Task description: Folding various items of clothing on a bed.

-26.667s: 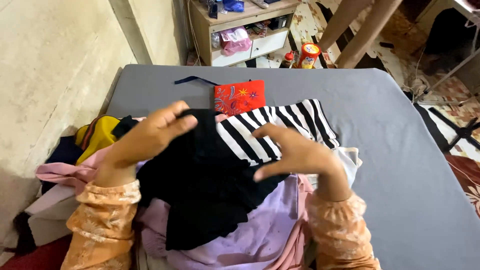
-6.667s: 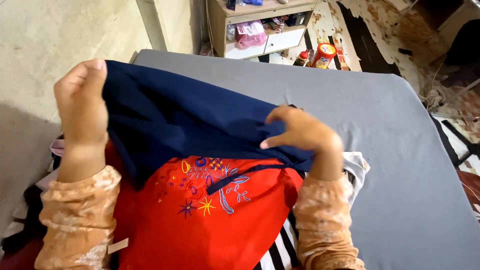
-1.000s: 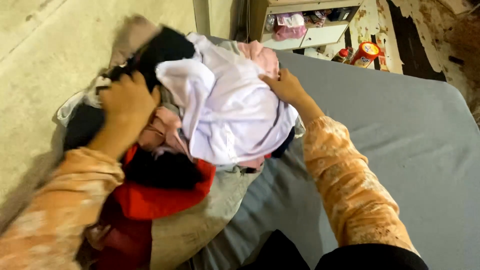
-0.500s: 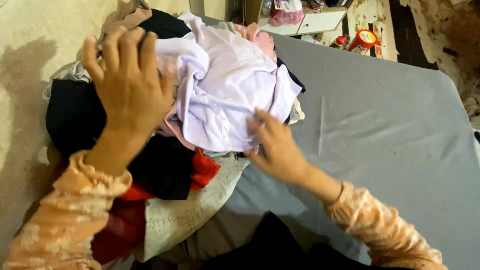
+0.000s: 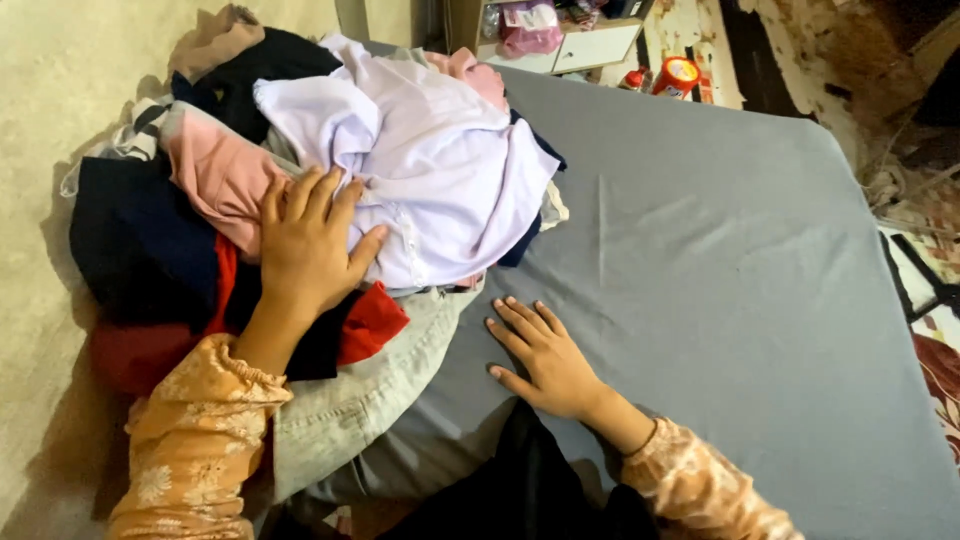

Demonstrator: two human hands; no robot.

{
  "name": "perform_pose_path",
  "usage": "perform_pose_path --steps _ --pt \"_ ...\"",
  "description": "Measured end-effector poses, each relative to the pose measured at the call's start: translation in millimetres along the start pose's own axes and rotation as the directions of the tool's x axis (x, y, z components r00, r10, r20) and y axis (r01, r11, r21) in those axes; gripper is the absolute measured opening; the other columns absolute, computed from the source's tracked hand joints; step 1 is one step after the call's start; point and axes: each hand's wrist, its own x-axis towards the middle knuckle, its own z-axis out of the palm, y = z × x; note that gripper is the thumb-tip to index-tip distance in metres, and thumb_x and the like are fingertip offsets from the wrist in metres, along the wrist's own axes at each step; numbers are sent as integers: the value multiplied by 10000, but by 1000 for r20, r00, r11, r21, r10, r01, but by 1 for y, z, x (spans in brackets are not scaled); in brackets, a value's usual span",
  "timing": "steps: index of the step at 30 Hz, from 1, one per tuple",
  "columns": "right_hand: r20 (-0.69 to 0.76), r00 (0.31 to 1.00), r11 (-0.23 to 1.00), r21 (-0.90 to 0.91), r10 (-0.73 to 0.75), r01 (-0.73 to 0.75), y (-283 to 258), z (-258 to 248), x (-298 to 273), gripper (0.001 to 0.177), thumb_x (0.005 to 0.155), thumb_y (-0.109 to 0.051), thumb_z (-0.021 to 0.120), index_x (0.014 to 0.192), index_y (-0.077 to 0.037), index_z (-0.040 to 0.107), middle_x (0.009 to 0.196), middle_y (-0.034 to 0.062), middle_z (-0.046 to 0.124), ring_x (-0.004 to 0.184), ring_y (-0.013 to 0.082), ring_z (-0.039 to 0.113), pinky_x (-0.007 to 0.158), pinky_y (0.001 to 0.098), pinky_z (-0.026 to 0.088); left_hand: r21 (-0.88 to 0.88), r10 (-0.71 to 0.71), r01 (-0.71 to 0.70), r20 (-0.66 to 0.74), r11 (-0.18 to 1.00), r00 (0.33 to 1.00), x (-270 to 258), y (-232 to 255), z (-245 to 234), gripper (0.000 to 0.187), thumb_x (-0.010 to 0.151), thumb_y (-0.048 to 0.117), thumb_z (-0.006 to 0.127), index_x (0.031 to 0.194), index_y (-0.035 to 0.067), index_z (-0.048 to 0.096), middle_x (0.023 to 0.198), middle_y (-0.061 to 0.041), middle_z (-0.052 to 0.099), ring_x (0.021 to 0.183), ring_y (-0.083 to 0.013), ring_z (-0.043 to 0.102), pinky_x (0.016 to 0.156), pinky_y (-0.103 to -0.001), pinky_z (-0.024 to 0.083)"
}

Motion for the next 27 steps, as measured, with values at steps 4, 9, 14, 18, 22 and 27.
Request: perform_pose_path --steps 4,9,14,18,22,27 --pt "-18 1000 1000 16 7 -7 -2 1 -5 626 960 -386 600 1464 -28 502 1579 185 419 1497 344 330 1201 559 222 -3 3 -3 -15 1000 1000 -1 3 1 557 980 471 659 1346 52 666 1399 -163 619 1367 -340 505 1179 -558 311" --pt "-25 999 1000 8 -24 24 5 1 -5 635 959 -392 607 1472 -33 500 1583 176 416 1497 340 327 1196 551 227 24 0 1 -44 1000 999 4 6 2 547 965 467 672 1324 54 661 1368 -160 636 1342 -339 515 1175 -558 312" --pt "-39 998 998 23 -49 50 10 2 -6 633 972 -395 607 1481 -35 500 1589 169 422 1501 336 330 1200 548 224 -68 -89 86 -49 994 995 2 0 8 678 972 468 664 1420 -31 564 1330 -180 638 1284 -362 552 1162 -563 334" --pt "-40 998 998 36 -56 57 13 2 -9 632 970 -390 613 1473 -24 504 1585 174 426 1502 338 334 1207 548 226 -186 -354 375 134 908 925 24 -1 7 734 984 504 642 1460 -39 512 1198 -174 697 1119 -395 637 1048 -547 421" --pt "-51 998 998 53 -42 45 13 1 -9 621 962 -387 620 1456 -24 519 1573 176 436 1498 341 341 1206 546 230 58 -407 403 149 913 901 69 -26 31 773 870 567 702 1347 -30 581 1072 -219 719 966 -412 680 893 -537 455" --pt "-70 996 994 82 -62 68 19 -1 -12 594 959 -365 646 1430 -22 530 1570 187 452 1495 351 364 1212 544 225 303 -439 359 256 883 862 111 -62 95 411 956 407 665 1122 31 678 1065 -204 737 973 -391 711 898 -553 464"
